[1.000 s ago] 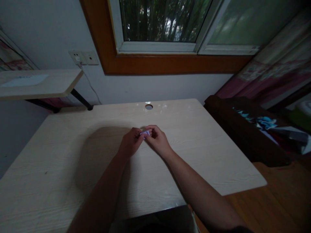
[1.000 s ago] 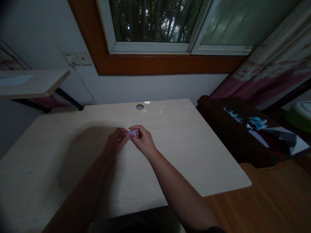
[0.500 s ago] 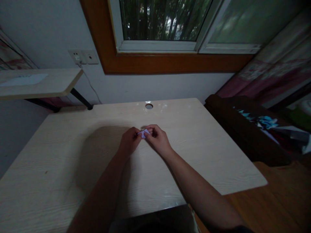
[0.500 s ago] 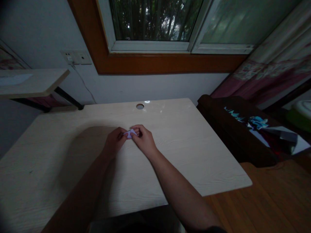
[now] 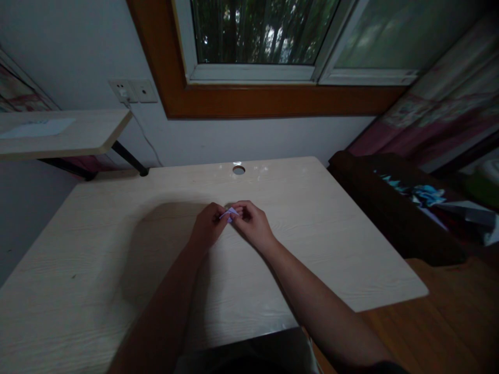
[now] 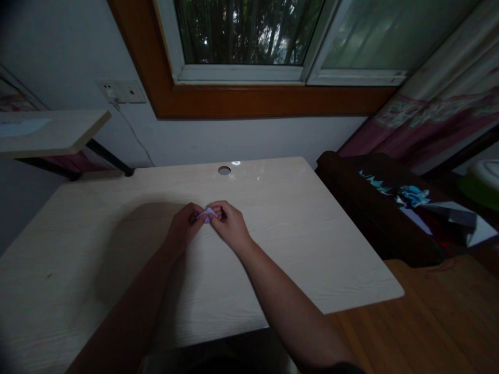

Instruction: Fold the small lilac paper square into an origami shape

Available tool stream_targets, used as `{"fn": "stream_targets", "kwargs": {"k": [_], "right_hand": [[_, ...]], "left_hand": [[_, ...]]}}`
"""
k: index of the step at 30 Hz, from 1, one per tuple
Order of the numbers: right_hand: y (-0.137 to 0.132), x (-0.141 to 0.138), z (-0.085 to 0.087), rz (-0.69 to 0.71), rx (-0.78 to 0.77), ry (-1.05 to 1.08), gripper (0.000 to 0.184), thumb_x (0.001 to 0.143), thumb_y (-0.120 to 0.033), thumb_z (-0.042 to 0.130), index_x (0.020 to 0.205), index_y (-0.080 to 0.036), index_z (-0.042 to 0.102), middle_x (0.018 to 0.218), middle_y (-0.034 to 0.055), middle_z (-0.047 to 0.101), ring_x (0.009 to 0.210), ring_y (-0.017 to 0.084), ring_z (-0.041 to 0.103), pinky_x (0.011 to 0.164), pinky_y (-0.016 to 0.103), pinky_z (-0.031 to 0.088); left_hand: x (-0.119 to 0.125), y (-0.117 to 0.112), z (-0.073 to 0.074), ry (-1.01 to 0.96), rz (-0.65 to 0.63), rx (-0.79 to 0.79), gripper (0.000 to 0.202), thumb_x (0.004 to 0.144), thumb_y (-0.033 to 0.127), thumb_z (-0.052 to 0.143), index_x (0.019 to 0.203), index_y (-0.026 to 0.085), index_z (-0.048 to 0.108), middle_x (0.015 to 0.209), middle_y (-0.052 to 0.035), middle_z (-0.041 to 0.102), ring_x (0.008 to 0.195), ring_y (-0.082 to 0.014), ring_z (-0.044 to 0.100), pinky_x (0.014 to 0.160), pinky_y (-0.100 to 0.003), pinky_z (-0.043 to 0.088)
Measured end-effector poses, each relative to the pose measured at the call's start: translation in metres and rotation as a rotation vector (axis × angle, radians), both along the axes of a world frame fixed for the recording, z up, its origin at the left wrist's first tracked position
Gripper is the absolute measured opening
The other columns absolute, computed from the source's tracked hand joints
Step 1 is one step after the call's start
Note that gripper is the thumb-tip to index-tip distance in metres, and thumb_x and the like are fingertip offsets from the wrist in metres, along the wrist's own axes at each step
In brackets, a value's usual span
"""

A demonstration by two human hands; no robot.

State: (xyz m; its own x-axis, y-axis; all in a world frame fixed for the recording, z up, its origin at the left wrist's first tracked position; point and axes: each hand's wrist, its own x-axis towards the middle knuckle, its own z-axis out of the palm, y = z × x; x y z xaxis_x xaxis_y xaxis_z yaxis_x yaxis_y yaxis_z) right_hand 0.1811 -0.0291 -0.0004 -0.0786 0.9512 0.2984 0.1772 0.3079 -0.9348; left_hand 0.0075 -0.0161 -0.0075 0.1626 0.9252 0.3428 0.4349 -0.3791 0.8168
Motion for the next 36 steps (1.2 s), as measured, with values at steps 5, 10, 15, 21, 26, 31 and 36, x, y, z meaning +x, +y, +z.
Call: {"fn": "stream_targets", "kwargs": {"k": [5, 10, 15, 21, 26, 31, 36], "right_hand": [[0.001, 0.001, 0.0, -0.024, 0.04, -0.055, 0.019, 0.086, -0.024, 0.066, 0.105, -0.022, 0.066, 0.093, 0.0032, 0.071, 0.079, 0.016, 0.066, 0.075, 0.029, 0.055], [0.001, 0.002, -0.001, -0.026, 0.082, -0.127, 0.014, 0.089, -0.027, 0.065, 0.103, -0.023, 0.067, 0.092, 0.004, 0.07, 0.079, 0.017, 0.065, 0.075, 0.03, 0.054], [-0.001, 0.003, 0.005, 0.036, 0.176, -0.164, 0.014, 0.094, -0.033, 0.063, 0.103, -0.024, 0.068, 0.096, 0.006, 0.069, 0.086, 0.018, 0.065, 0.077, 0.032, 0.053], [-0.001, 0.006, 0.01, 0.104, 0.237, -0.173, 0.019, 0.097, -0.034, 0.059, 0.112, -0.028, 0.069, 0.106, 0.0075, 0.069, 0.097, 0.021, 0.065, 0.083, 0.035, 0.054], [0.002, 0.008, 0.008, 0.101, 0.228, -0.176, 0.018, 0.097, -0.035, 0.061, 0.111, -0.028, 0.071, 0.104, 0.0068, 0.069, 0.097, 0.021, 0.066, 0.085, 0.035, 0.053], [0.003, 0.009, 0.009, 0.074, 0.228, -0.187, 0.016, 0.095, -0.036, 0.064, 0.105, -0.029, 0.073, 0.099, 0.0057, 0.07, 0.094, 0.02, 0.066, 0.086, 0.035, 0.052], [0.004, 0.008, 0.01, -0.02, 0.181, -0.133, 0.015, 0.092, -0.038, 0.068, 0.096, -0.026, 0.075, 0.091, 0.0047, 0.071, 0.085, 0.02, 0.066, 0.08, 0.034, 0.052]], "left_hand": [[-0.001, 0.0, 0.001, -0.049, 0.014, -0.011, 0.007, 0.084, 0.026, 0.064, 0.081, 0.02, 0.061, 0.079, -0.001, 0.068, 0.071, -0.015, 0.064, 0.068, -0.027, 0.051], [-0.001, 0.0, 0.001, -0.023, 0.041, -0.01, 0.01, 0.085, 0.029, 0.065, 0.083, 0.02, 0.061, 0.076, -0.0007, 0.069, 0.068, -0.015, 0.065, 0.066, -0.027, 0.051], [-0.002, 0.001, -0.002, -0.15, 0.049, -0.097, 0.014, 0.086, 0.032, 0.066, 0.086, 0.021, 0.058, 0.076, 0.0005, 0.07, 0.069, -0.015, 0.069, 0.065, -0.027, 0.055], [-0.001, 0.002, -0.006, -0.34, -0.031, -0.143, 0.022, 0.086, 0.031, 0.067, 0.104, 0.022, 0.058, 0.086, -0.0003, 0.071, 0.075, -0.0145, 0.073, 0.072, -0.028, 0.062], [0.0, -0.001, -0.002, -0.349, -0.089, -0.176, 0.018, 0.091, 0.034, 0.064, 0.103, 0.021, 0.062, 0.087, -0.0009, 0.074, 0.075, -0.0145, 0.075, 0.073, -0.028, 0.064], [0.001, -0.004, 0.004, -0.391, -0.117, -0.208, 0.023, 0.091, 0.038, 0.064, 0.104, 0.02, 0.062, 0.09, -0.0025, 0.075, 0.074, -0.0159, 0.076, 0.072, -0.03, 0.065], [0.003, -0.006, 0.005, -0.456, -0.175, -0.21, 0.027, 0.091, 0.042, 0.065, 0.105, 0.018, 0.063, 0.096, -0.0046, 0.074, 0.08, -0.0173, 0.076, 0.077, -0.033, 0.067]]}}
